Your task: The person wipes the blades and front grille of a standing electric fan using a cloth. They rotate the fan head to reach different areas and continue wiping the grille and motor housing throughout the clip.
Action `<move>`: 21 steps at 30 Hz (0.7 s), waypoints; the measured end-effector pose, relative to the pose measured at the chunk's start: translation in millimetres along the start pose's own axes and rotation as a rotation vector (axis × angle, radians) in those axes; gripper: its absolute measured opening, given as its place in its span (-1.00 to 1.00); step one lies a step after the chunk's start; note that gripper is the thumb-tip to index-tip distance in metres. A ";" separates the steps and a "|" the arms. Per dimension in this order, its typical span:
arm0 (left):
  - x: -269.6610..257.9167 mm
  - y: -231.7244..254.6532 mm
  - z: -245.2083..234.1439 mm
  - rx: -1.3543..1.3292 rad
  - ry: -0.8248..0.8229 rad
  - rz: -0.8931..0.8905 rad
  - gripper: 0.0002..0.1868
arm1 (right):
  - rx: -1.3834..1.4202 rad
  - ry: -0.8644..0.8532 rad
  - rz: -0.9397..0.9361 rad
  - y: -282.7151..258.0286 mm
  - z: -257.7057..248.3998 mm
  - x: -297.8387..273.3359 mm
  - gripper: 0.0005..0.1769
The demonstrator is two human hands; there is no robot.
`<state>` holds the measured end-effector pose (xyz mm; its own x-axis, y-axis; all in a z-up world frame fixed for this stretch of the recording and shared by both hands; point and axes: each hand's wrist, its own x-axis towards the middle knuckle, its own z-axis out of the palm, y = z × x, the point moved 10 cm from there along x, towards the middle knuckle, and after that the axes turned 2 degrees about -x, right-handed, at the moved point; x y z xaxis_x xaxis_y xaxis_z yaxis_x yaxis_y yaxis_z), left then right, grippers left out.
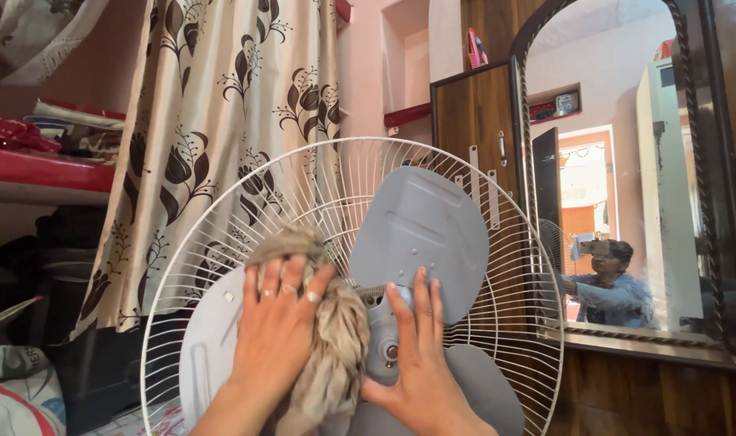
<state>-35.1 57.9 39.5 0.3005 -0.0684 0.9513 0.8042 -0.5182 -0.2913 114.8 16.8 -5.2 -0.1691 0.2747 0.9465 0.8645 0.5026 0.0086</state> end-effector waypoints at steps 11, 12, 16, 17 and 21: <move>-123.1 -2.5 50.9 -0.056 0.056 0.312 -0.52 | -0.067 -0.168 -0.068 -15.1 -10.5 4.3 0.54; -132.6 3.0 51.9 -0.059 0.069 0.349 -0.60 | -0.089 -0.183 -0.049 -13.6 -9.6 3.6 0.55; -136.8 13.9 27.3 -0.101 0.168 0.168 -0.76 | -0.163 -0.187 -0.047 -18.4 -8.9 -3.2 0.56; -130.2 15.0 15.7 -0.134 0.207 0.076 -0.72 | -0.180 -0.174 -0.066 -21.6 -9.3 -4.4 0.56; -85.6 19.4 -11.8 -0.297 0.100 -0.247 -0.54 | -0.168 -0.251 0.098 -4.6 0.3 -12.3 0.52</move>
<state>-51.3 43.7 -46.4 0.0536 0.0137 0.9985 0.6585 -0.7522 -0.0250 112.7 11.3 -16.9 -0.1749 0.5189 0.8368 0.9448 0.3276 -0.0057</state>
